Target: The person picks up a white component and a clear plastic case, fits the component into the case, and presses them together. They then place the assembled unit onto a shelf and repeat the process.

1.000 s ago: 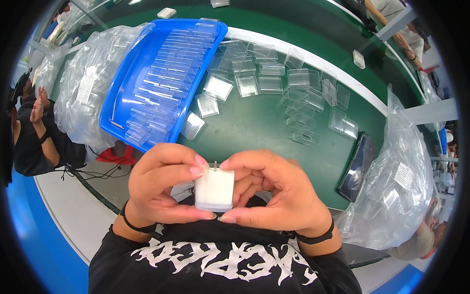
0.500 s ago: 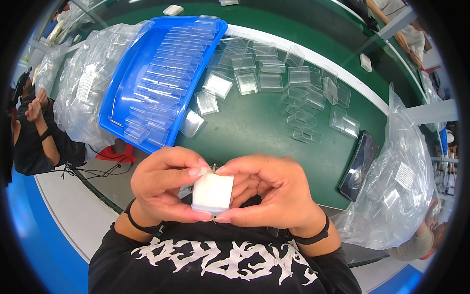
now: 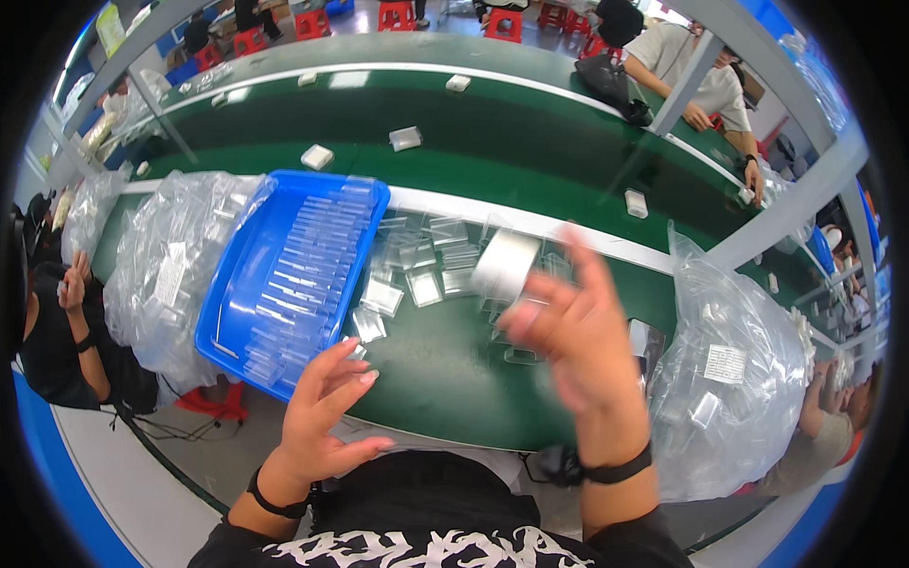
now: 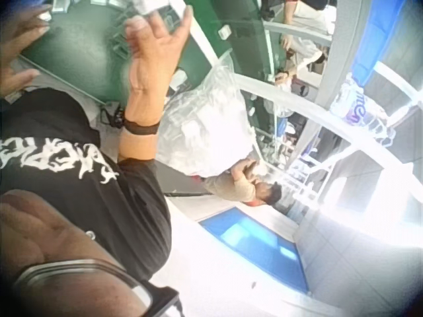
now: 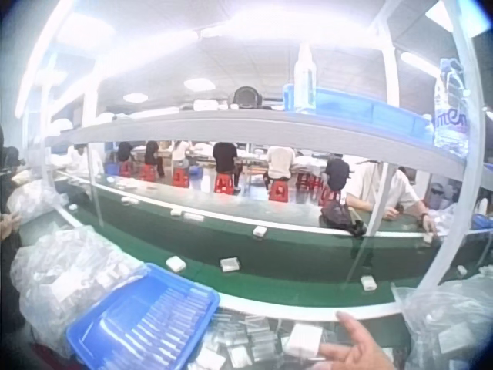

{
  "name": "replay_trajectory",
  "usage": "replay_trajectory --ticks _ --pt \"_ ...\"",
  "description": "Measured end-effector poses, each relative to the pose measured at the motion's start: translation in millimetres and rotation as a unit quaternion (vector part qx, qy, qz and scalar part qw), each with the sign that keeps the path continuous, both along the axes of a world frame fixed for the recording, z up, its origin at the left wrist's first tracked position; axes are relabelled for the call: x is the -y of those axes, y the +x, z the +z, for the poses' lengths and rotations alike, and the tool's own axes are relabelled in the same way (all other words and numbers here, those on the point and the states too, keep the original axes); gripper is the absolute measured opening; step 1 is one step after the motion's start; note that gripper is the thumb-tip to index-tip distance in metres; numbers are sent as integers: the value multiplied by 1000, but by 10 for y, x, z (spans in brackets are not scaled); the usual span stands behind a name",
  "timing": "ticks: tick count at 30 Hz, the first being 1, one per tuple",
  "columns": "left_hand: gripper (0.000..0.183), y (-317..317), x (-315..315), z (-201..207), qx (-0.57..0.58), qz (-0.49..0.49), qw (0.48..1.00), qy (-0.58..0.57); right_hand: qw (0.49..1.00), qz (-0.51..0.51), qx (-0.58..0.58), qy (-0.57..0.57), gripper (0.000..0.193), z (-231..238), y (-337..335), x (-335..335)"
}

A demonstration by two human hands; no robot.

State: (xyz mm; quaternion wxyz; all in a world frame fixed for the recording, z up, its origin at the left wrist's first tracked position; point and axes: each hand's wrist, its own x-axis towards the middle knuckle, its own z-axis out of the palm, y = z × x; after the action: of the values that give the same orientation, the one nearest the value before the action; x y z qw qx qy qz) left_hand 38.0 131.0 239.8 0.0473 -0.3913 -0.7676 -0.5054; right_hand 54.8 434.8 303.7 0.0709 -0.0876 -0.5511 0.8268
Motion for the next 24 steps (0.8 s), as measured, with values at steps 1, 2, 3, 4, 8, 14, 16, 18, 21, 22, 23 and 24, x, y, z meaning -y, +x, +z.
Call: replay_trajectory --ticks 1,2,3,4,8,14,16,18,21,22,23,24 --pt "68 -9 -7 22 -30 4 999 -24 997 -69 -17 20 97 112 -41 -93" --pt "68 6 -20 63 -41 -7 999 -20 996 -85 5 19 96 182 16 -86" --pt "62 3 -21 75 -65 -6 997 -48 995 -92 29 14 96 196 13 -60" --pt "57 -8 -27 79 -87 -3 993 -75 997 -59 52 22 85 136 66 -39" --pt "42 -68 -52 101 -105 -25 992 -72 994 -1 109 13 68 -24 298 -64" --pt "31 -93 -6 56 -138 -61 985 -83 991 23 100 88 31 -27 469 50" --pt "29 -89 -33 50 -150 -68 982 -91 986 21 103 132 20 -15 509 71" --pt "25 -100 -31 80 -177 -90 975 -101 972 37 106 205 17 -78 578 38" --pt "24 -131 -5 34 -197 -91 973 -80 928 42 70 363 12 -163 610 104" --pt "24 -125 40 37 -195 -83 974 -83 911 56 78 401 12 -173 609 139" --pt "21 -119 90 45 -208 -71 972 -81 892 70 84 438 12 -193 611 170" --pt "19 -114 134 44 -220 -62 970 -78 890 77 77 444 12 -247 631 164"
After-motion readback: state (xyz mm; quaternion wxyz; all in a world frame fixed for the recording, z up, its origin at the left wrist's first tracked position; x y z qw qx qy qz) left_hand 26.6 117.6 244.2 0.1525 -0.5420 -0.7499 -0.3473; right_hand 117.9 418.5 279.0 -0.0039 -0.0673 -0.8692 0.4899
